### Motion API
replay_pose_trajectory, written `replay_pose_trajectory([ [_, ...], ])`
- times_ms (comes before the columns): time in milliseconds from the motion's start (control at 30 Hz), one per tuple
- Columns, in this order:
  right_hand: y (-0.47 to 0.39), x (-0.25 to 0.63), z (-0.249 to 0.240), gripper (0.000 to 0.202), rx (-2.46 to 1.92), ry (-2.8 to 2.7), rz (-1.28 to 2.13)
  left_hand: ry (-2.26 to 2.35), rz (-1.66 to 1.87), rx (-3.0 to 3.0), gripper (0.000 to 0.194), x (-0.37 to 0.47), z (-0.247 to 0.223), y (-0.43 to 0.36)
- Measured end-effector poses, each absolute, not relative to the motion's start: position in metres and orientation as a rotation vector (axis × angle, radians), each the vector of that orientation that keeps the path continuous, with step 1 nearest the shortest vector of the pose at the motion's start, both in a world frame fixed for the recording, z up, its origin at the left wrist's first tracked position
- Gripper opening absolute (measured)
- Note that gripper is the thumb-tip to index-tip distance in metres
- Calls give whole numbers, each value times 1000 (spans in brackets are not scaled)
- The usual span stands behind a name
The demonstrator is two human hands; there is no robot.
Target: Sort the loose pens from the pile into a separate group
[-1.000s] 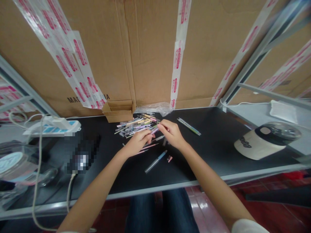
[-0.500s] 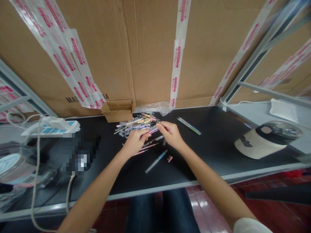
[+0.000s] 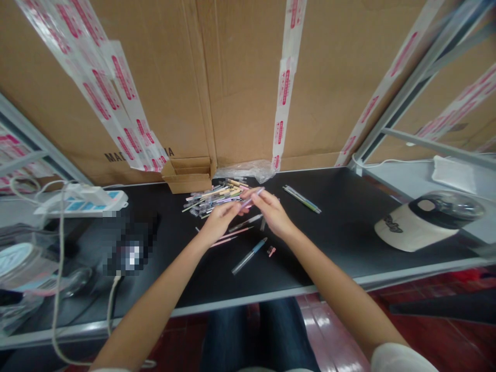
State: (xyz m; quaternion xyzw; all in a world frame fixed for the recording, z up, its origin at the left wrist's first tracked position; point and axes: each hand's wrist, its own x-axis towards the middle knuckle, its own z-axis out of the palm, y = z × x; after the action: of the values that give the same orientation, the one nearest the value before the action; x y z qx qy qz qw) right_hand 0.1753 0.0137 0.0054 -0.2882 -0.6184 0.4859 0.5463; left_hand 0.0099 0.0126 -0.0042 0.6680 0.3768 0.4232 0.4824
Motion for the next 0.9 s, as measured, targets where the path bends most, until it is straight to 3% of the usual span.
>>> replay_pose_trajectory([
  [167, 17, 185, 13, 14, -400, -957, 1508, 1137, 1456, 1207, 42, -1, -12, 25],
  [267, 16, 189, 17, 21, -229, -752, 1569, 1132, 1551, 1008, 33, -9, -13, 32],
  [400, 14, 191, 20, 40, -208, -645, 1566, 1096, 1583, 916, 24, -12, -10, 33],
  [900, 11, 193, 22, 40, -137, -716, 1608, 1082, 1588, 903, 21, -9, -7, 30],
])
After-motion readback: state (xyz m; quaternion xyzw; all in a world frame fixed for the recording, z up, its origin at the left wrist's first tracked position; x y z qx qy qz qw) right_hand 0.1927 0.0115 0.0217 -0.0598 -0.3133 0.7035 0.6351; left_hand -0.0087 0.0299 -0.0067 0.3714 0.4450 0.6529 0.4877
